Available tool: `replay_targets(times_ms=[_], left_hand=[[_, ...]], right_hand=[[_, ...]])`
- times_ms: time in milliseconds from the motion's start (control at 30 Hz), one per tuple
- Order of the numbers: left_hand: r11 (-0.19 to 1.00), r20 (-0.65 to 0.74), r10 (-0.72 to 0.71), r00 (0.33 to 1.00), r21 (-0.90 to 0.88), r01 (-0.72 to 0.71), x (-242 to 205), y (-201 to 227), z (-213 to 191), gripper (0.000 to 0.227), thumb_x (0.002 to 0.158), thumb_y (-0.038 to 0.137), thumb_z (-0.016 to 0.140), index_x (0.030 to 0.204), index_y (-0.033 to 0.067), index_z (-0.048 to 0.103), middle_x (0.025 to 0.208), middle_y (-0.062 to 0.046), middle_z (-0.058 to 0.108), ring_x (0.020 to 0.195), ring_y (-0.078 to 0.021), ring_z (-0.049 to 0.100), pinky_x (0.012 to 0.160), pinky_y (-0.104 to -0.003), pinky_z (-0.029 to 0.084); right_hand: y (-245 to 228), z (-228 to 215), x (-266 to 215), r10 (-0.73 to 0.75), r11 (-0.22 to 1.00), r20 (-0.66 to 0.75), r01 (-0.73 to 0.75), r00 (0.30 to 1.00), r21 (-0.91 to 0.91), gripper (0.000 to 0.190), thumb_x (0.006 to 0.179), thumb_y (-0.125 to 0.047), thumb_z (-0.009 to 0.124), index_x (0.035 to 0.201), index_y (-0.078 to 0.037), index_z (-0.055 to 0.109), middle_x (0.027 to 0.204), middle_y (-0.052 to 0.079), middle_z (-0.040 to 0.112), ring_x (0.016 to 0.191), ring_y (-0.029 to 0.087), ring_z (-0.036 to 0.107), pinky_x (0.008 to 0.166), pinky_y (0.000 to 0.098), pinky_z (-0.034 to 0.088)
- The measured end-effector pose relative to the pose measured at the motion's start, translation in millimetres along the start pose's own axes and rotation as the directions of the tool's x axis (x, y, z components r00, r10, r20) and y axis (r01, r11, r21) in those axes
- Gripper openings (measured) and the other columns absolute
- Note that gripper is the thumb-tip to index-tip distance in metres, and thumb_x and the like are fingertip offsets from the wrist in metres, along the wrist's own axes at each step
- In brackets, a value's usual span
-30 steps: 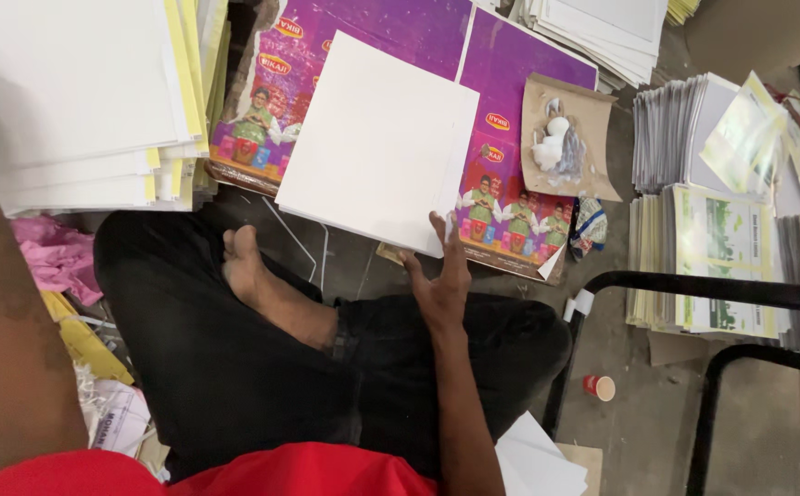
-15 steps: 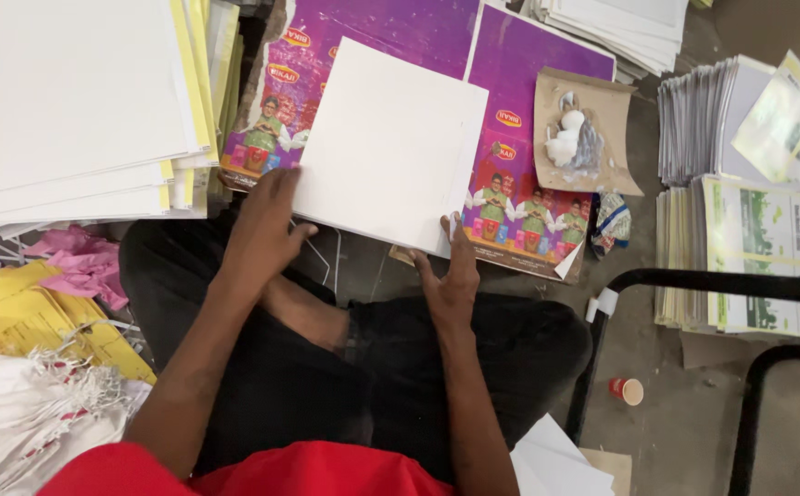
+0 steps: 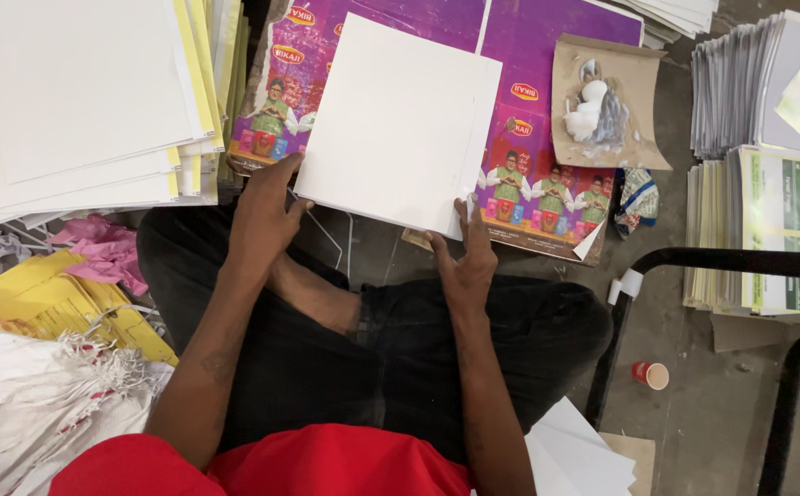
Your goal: The person applies glue to the spine of a white paper sheet and presses it onto a stack. The person repeats this process with multiple sheets, stacking them on top of each other.
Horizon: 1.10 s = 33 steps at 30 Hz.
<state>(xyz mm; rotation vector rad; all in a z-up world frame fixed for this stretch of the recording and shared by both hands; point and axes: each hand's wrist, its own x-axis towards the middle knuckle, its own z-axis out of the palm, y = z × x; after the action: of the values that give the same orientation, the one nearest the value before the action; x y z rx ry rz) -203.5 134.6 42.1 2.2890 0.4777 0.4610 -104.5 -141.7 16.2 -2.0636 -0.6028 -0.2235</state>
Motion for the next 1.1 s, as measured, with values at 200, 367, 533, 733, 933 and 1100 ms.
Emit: replay_targets(times_ms=[200, 367, 533, 733, 933, 1100], left_hand=[[1.000, -0.012, -0.017, 1.000, -0.003, 0.017, -1, 8, -4, 0.056, 0.082, 0.007, 0.080, 0.135, 0.0027, 0.063, 0.129, -0.025, 0.067, 0.120, -0.0420, 0.062, 0.099, -0.047, 0.051], [1.000, -0.011, -0.022, 1.000, -0.010, 0.022, 1, 11, -6, 0.052, 0.082, 0.007, 0.080, 0.132, 0.0031, 0.066, 0.124, -0.025, 0.069, 0.114, -0.0424, 0.066, 0.095, -0.047, 0.053], [1.000, -0.028, -0.020, 0.999, -0.018, 0.019, 0, 13, -6, 0.050, 0.081, 0.006, 0.079, 0.130, 0.0035, 0.069, 0.123, -0.025, 0.070, 0.111, -0.0426, 0.067, 0.093, -0.047, 0.053], [0.998, 0.011, -0.066, 0.998, 0.002, 0.066, 1, 16, -5, 0.047, 0.084, 0.007, 0.077, 0.130, 0.0062, 0.070, 0.118, -0.023, 0.071, 0.106, -0.0416, 0.068, 0.089, -0.047, 0.054], [1.000, 0.136, -0.021, 0.990, 0.009, 0.020, 6, 10, -20, 0.071, 0.075, 0.008, 0.080, 0.142, 0.0047, 0.056, 0.126, -0.026, 0.064, 0.116, -0.0450, 0.058, 0.096, -0.049, 0.048], [0.969, 0.041, 0.232, 0.972, 0.072, -0.235, 45, -1, -21, 0.057, 0.089, -0.005, 0.061, 0.145, 0.0021, 0.056, 0.142, -0.022, 0.062, 0.133, -0.0411, 0.057, 0.111, -0.048, 0.045]], right_hand=[[2, 0, 0, 0.086, 0.983, 0.004, -0.086, 0.996, 0.164, 0.074, 0.091, -0.007, 0.080, 0.151, 0.010, 0.040, 0.146, 0.027, 0.059, 0.140, 0.035, 0.056, 0.111, 0.0423, 0.048], [3, 1, 0, 0.134, 0.975, -0.009, -0.131, 0.991, 0.177, 0.073, 0.091, -0.009, 0.080, 0.149, 0.011, 0.041, 0.143, 0.025, 0.061, 0.138, 0.033, 0.058, 0.109, 0.0420, 0.049], [4, 1, 1, 0.152, 0.957, -0.009, -0.145, 0.988, 0.251, 0.069, 0.091, -0.008, 0.079, 0.148, 0.011, 0.043, 0.143, 0.026, 0.061, 0.137, 0.033, 0.059, 0.109, 0.0424, 0.049], [0, 0, 3, 0.159, 0.963, -0.002, -0.154, 0.987, 0.220, 0.069, 0.090, -0.005, 0.079, 0.148, 0.010, 0.045, 0.141, 0.025, 0.062, 0.136, 0.032, 0.059, 0.108, 0.0419, 0.049], [-3, 0, 5, 0.149, 0.962, -0.015, -0.142, 0.989, 0.232, 0.067, 0.089, -0.002, 0.080, 0.146, 0.010, 0.046, 0.139, 0.026, 0.063, 0.134, 0.032, 0.061, 0.108, 0.0409, 0.050], [-4, -1, 6, 0.142, 0.972, -0.010, -0.138, 0.990, 0.189, 0.067, 0.089, -0.002, 0.080, 0.146, 0.009, 0.047, 0.138, 0.025, 0.064, 0.134, 0.031, 0.062, 0.107, 0.0401, 0.051]])
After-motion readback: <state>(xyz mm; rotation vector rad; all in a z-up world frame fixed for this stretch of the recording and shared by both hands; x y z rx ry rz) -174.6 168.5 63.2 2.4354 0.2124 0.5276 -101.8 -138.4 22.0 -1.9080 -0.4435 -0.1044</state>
